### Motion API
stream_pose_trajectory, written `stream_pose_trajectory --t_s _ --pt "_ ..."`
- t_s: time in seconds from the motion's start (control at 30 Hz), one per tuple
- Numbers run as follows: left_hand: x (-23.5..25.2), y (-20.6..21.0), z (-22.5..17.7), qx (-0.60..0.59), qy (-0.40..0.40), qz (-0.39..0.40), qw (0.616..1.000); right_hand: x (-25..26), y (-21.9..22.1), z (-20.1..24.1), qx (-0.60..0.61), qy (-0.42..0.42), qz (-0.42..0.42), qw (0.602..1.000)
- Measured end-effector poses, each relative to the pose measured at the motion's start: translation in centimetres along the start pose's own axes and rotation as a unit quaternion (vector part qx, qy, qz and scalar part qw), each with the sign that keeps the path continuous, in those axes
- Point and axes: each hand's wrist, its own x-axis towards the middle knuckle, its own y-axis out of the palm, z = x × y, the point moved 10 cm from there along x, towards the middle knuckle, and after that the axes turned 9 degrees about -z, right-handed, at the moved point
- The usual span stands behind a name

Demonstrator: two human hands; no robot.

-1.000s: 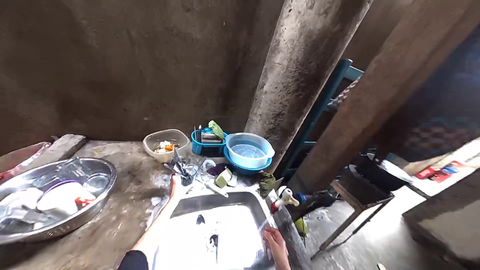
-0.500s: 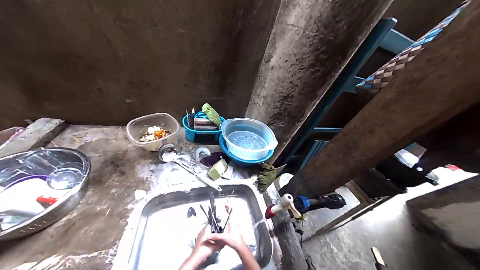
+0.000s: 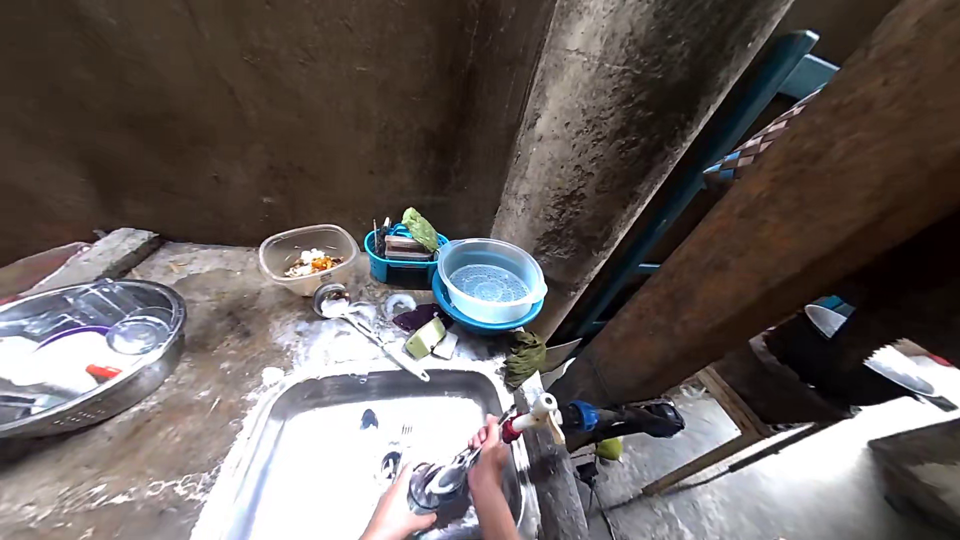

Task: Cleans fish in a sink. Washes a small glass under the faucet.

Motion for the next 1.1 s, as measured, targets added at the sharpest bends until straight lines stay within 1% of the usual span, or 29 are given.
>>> stream_pose_trajectory --t_s 0.07,0.1,0.17,0.23,0.3,0.4,0.47,0.53,0.57,0.63,0.67,0.7,0.73,0.8,0.83,0.9,0.97,1.03,1.1 --pt "-0.3 -1.7 0.6 -0.018 0.003 -0.016 1.0 0.7 0.2 0.5 0.098 0.066 0.008 0.993" --pt "-0.6 -2.8 1.0 -0.025 0.014 -0.023 0.999 1.1 0.2 0.7 0.13 0.076 0.01 0.989" --pt "-1.7 -5.1 1.5 -0.011 0.039 -0.034 0.999 1.7 0.1 0.8 0.137 0.069 0.027 0.988" --pt "-3.0 -7.0 1.6 0.046 0.044 -0.035 0.997 1.7 -0.1 0.2 0.088 0.058 0.049 0.993" --pt "-3.9 -8.0 1.8 0.128 0.019 -0.013 0.991 1.8 -0.9 -2.2 0.003 0.071 0.081 0.994" --pt "-4.2 -8.9 2.8 0.226 -0.009 0.043 0.973 1.6 -2.6 -6.0 -0.106 0.136 0.105 0.979" --pt "-4.1 -9.8 3.7 0.265 -0.023 0.069 0.962 0.8 -3.9 -7.3 -0.168 0.206 0.113 0.957" --pt "-4.3 -11.2 4.3 0.312 -0.051 0.086 0.945 -1.1 -5.8 -7.8 -0.231 0.288 0.105 0.924" --pt "-4.4 -12.0 4.5 0.337 -0.069 0.094 0.934 -2.3 -6.6 -7.3 -0.265 0.307 0.106 0.908" --pt "-4.2 -13.0 4.5 0.399 -0.109 0.129 0.901 -4.2 -7.5 -5.7 -0.294 0.331 0.128 0.887" --pt "-3.8 -13.1 4.0 0.412 -0.126 0.143 0.891 -4.3 -7.9 -5.2 -0.304 0.318 0.122 0.89" --pt "-3.0 -12.8 3.2 0.41 -0.135 0.142 0.891 -3.8 -8.1 -4.8 -0.314 0.289 0.099 0.899" --pt "-1.5 -12.2 2.4 0.392 -0.133 0.12 0.902 -3.5 -7.9 -4.2 -0.303 0.264 0.086 0.912" --pt "2.5 -10.2 1.6 0.307 -0.136 0.044 0.941 -3.5 -6.7 -2.7 -0.294 0.208 0.086 0.929" --pt "4.7 -9.2 2.0 0.264 -0.156 0.001 0.952 -3.6 -5.9 -2.3 -0.289 0.193 0.097 0.933" --pt "7.9 -7.5 4.1 0.2 -0.213 -0.08 0.953 -3.7 -4.6 -2.3 -0.277 0.187 0.112 0.936" --pt "9.4 -6.3 5.6 0.194 -0.238 -0.136 0.942 -3.7 -3.6 -2.5 -0.256 0.191 0.121 0.94" --pt "9.9 -4.6 5.6 0.159 -0.211 -0.15 0.953 -3.9 -3.0 -2.4 -0.232 0.2 0.131 0.943" --pt "9.6 -2.8 5.5 0.113 -0.179 -0.116 0.97 -3.8 -3.0 -2.5 -0.22 0.208 0.135 0.944"
